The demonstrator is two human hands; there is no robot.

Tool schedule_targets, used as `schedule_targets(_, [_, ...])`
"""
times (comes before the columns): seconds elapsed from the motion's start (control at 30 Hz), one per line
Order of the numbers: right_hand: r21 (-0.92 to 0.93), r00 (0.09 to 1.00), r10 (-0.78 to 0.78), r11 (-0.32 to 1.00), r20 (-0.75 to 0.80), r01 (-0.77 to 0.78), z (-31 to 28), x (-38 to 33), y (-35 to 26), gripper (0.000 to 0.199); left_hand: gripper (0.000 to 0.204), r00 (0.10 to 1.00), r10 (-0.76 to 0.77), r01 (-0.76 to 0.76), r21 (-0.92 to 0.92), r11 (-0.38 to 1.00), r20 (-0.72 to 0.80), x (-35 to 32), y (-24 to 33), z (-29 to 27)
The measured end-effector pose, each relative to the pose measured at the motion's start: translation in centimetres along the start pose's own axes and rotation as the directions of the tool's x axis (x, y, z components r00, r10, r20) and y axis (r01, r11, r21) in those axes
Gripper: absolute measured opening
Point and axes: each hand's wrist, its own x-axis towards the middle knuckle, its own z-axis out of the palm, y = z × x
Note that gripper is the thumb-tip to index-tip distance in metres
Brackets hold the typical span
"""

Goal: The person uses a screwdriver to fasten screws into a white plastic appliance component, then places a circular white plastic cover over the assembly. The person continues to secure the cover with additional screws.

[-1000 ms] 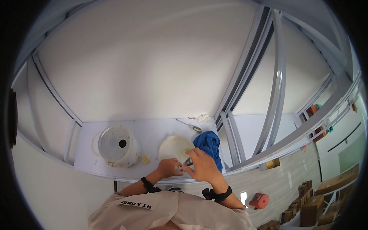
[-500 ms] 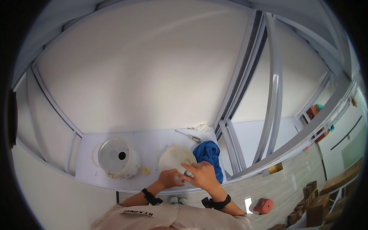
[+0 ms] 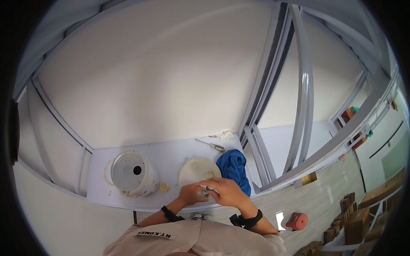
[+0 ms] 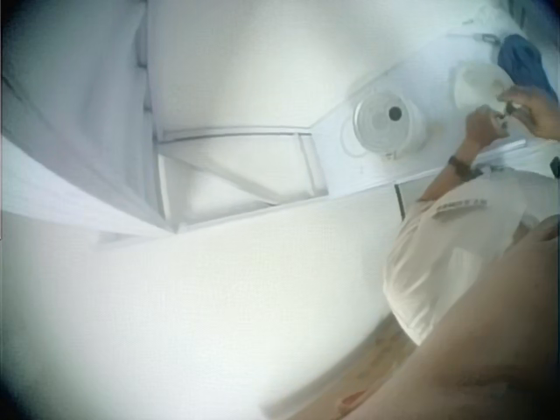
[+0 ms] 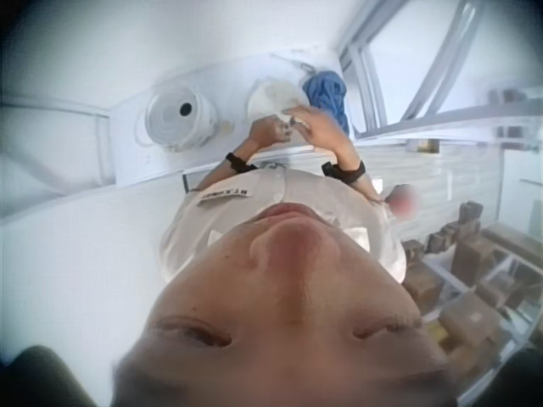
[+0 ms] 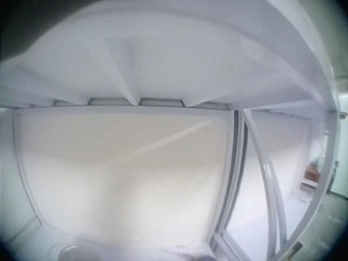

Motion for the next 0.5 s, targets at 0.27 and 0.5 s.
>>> schedule_targets(0.27, [-0.425, 0.994, 0.088, 0.899, -0.069, -0.109, -0.1, -0.2, 0.9, 0.047, 0.054, 0.998, -0.027, 0.028, -0.033, 0.999, 0.050, 0.4, 0.5, -0.8])
schedule_targets(0.5, [-0.228, 0.999, -0.037, 0.973, 0.006, 0.038, -0.9, 0.0, -1.1, 0.051, 0.055, 0.993, -0.021, 0.019, 0.022, 1.000, 0.115, 0.7, 0.8, -2.1])
